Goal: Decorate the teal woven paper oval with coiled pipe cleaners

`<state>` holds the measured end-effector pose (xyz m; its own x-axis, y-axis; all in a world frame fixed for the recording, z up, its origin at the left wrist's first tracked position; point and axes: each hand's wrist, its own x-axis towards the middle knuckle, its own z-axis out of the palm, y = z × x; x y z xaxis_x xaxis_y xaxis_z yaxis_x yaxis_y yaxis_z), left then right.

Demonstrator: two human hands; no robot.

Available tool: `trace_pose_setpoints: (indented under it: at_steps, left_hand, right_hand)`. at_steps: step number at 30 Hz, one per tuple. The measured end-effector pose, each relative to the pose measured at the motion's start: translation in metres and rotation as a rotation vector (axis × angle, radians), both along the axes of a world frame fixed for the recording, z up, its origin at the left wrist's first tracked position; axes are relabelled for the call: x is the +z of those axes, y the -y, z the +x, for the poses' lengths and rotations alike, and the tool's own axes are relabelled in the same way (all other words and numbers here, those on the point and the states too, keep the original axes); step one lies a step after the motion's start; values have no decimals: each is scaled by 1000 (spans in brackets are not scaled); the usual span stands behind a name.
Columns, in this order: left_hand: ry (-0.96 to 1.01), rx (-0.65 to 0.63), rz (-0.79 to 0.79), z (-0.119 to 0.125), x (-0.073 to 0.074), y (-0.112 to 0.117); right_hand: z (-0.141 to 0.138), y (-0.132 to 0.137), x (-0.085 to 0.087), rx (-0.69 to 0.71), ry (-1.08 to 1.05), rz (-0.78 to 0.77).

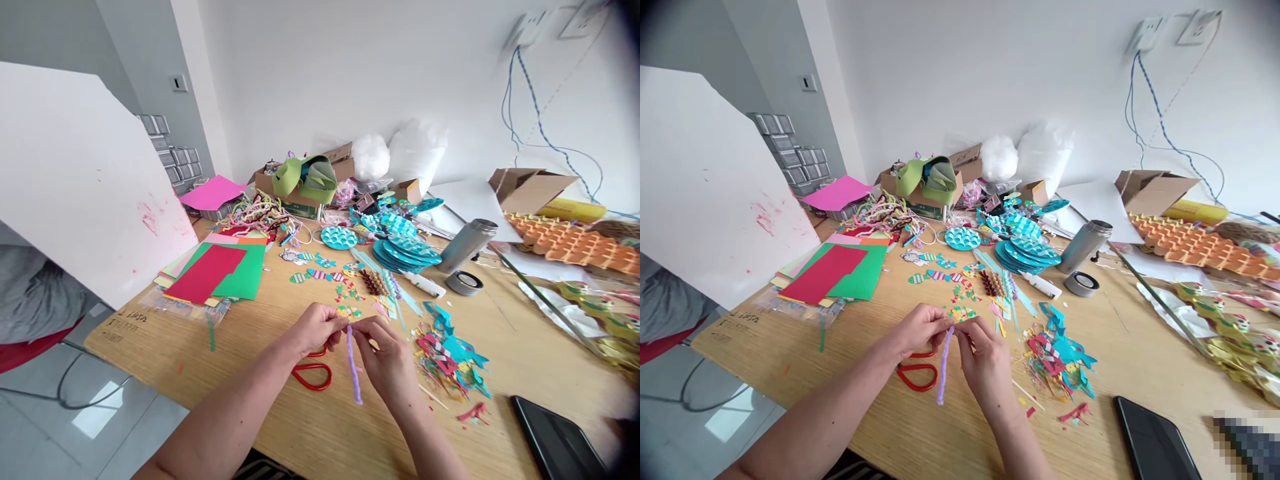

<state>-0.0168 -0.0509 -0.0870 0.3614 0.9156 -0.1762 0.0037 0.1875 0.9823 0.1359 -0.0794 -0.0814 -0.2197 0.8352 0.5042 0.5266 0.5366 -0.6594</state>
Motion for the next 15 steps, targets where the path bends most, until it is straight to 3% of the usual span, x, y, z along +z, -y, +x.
trace_pose_setpoints:
  at_steps: [4, 11, 15]
  left_hand:
    - [0, 38, 19, 5, -2, 0]
    - [-99, 34, 78, 6, 2, 4]
    - [-172, 59, 120, 6, 0, 5]
  right_hand:
    - [0, 0, -2, -6, 0, -19]
    - [4, -7, -3, 17, -245, -496]
    - [4, -9, -5, 54, -306, -577]
